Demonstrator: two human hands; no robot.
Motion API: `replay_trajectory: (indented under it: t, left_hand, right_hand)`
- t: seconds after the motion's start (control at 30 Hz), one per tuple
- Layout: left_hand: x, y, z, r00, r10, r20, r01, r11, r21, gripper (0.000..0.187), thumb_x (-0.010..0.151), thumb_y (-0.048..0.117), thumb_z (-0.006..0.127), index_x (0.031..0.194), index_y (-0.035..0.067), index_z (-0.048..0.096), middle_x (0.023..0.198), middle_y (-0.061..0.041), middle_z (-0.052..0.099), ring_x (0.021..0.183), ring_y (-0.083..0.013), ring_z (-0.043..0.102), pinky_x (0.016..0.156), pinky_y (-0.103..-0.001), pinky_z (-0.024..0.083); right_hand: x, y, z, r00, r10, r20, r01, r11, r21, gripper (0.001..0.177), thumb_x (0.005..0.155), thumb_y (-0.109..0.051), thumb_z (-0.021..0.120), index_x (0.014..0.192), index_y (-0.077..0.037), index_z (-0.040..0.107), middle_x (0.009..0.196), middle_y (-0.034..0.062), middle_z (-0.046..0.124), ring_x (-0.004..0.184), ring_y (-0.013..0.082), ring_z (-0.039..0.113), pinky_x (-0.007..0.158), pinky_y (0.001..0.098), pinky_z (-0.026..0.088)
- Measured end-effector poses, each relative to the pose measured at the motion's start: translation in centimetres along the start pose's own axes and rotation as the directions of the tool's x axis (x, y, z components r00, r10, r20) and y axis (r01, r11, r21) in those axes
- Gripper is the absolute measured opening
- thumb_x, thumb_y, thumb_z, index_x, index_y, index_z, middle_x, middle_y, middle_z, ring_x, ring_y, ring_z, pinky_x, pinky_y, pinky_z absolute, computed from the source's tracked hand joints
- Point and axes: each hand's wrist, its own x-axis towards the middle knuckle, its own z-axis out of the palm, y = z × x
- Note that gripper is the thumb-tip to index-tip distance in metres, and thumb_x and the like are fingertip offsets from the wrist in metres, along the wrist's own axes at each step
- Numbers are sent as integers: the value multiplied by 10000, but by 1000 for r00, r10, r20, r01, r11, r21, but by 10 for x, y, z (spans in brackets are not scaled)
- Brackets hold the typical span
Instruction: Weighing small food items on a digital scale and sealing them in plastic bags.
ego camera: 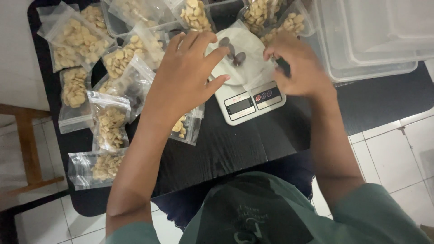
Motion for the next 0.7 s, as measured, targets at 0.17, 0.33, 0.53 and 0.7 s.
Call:
replay_trajectory:
  t: [0.17,0.33,0.53,0.7]
  left_hand:
    - [-1,-2,-1,1000,6,-11,-6,999,32,457,896,332,843,1281,122,712,1276,-113,614,1202,-307,574,1033,-513,463]
    - [-3,-3,-5,1000,-14,-22,15,998,61,447,874,312,850,1257,131,707,1260,-109,612,1209,-313,573,1038,-535,472]
    - [-3,-1,-15,998,-48,-29,49,998,37,480,952,402,775,1315,103,685,1315,-145,613,1271,-331,542,1076,-542,416]
    - [-1,5,-29,984,-33,-176,6,989,-150,551,974,425,796,1370,75,639,1235,-114,612,1166,-315,589,1031,-506,450]
  right_hand:
    - [0,-30,-2,903,369,220,-325,922,-213,556,736,-77,640,1291,-75,595,1128,146,482,1021,332,493,798,459,428]
    - [-6,-7,13,977,180,112,-142,948,-286,512,792,-76,598,1299,-29,641,1035,174,502,976,368,495,751,465,421]
    - [-4,-9,14,981,-149,-126,98,933,-346,152,981,49,730,1125,1,740,942,147,532,865,331,537,734,414,437]
    - [17,-46,-2,924,-244,-294,147,937,-317,62,1028,-7,810,1021,8,749,953,168,575,841,348,560,737,440,445]
